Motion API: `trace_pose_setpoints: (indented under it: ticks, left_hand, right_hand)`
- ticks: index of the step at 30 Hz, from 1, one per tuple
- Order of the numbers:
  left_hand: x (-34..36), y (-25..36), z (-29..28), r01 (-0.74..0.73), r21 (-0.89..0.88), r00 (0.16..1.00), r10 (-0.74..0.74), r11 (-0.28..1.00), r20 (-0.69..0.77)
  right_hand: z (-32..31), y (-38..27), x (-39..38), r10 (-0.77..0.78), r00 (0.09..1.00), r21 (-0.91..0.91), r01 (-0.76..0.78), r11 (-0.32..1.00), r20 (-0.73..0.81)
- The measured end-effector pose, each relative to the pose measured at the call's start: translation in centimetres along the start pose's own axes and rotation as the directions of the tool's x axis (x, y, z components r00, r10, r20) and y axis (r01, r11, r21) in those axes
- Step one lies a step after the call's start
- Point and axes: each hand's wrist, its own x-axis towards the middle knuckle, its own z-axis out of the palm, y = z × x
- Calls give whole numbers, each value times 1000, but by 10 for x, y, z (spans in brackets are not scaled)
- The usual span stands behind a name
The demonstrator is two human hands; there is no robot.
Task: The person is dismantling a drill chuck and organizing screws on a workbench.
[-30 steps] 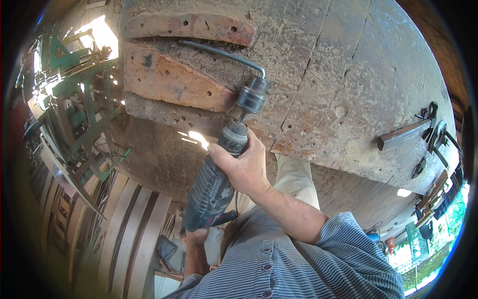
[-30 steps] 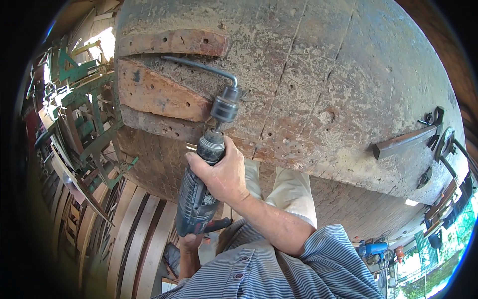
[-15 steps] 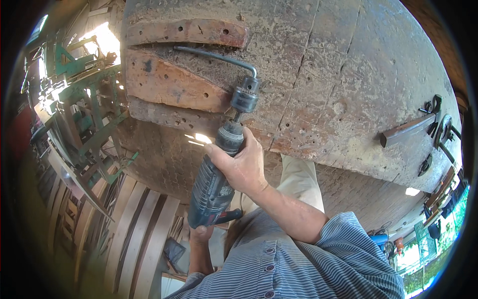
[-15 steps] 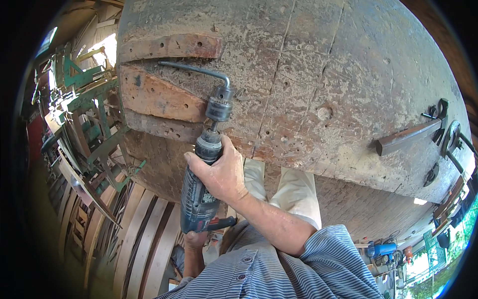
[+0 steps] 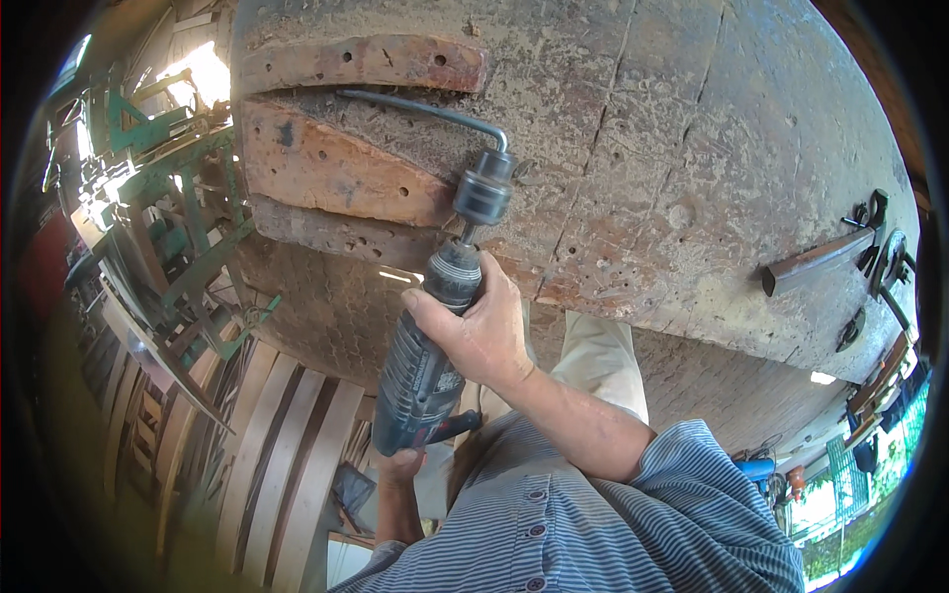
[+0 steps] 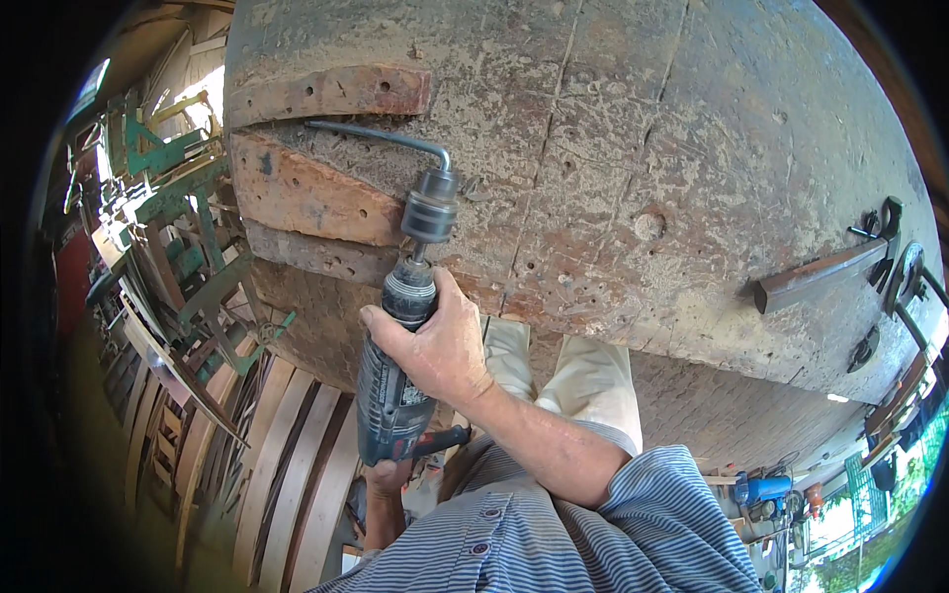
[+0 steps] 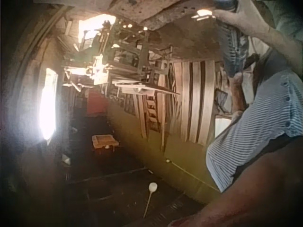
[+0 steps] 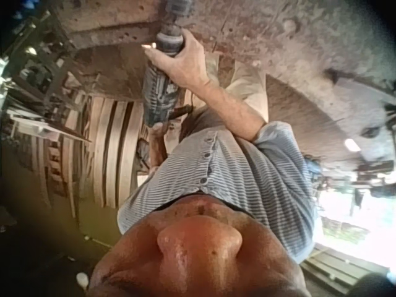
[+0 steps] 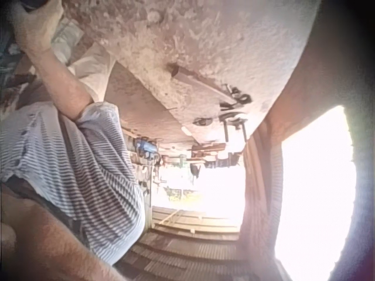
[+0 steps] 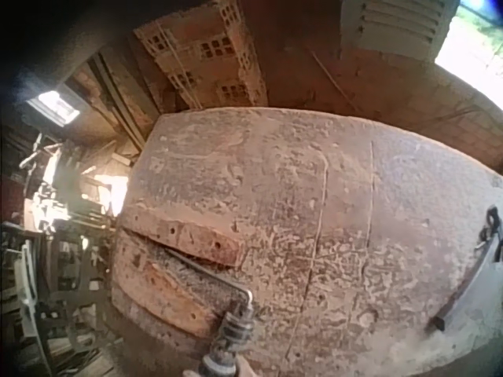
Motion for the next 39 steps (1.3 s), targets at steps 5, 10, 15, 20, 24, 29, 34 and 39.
trace_pose_setpoints:
  ticks: [5, 10, 15, 20, 24, 29, 34, 39]
  left_hand:
    - [0, 2, 14, -25, -6, 999, 25, 1000, -22]
    - [3, 2, 12, 31, 48, 999, -30, 998, -24]
    - [1, -2, 4, 22, 8, 999, -22, 1000, -30]
    - [1, -6, -7, 29, -23, 999, -29, 999, -17]
    - [-1, -6, -9, 1, -27, 1000, -1, 1000, -22]
    - [-16, -2, -26, 44, 61, 999, -43, 997, -10]
    - [-37, 19, -26, 83, -6, 972, -80, 997, 221]
    - [2, 58, 64, 392, -74, 708, -250, 917, 661]
  right_hand:
    - [2, 2, -1, -25, 999, -34, 24, 999, -21]
    - [2, 7, 0, -29, 999, -26, 29, 999, -13]
    - [1, 4, 1, -20, 1000, -49, 20, 999, 9]
    - [0, 1, 2, 4, 1000, -40, -4, 999, 8]
    - [2, 1, 0, -28, 999, -70, 26, 997, -23]
    - [1, 3, 1, -88, 996, -66, 86, 994, -20]
    - [-9, -21, -20, -61, 988, 211, 30, 977, 142]
    - [-10, -66, -75, -162, 906, 180, 97, 979, 392]
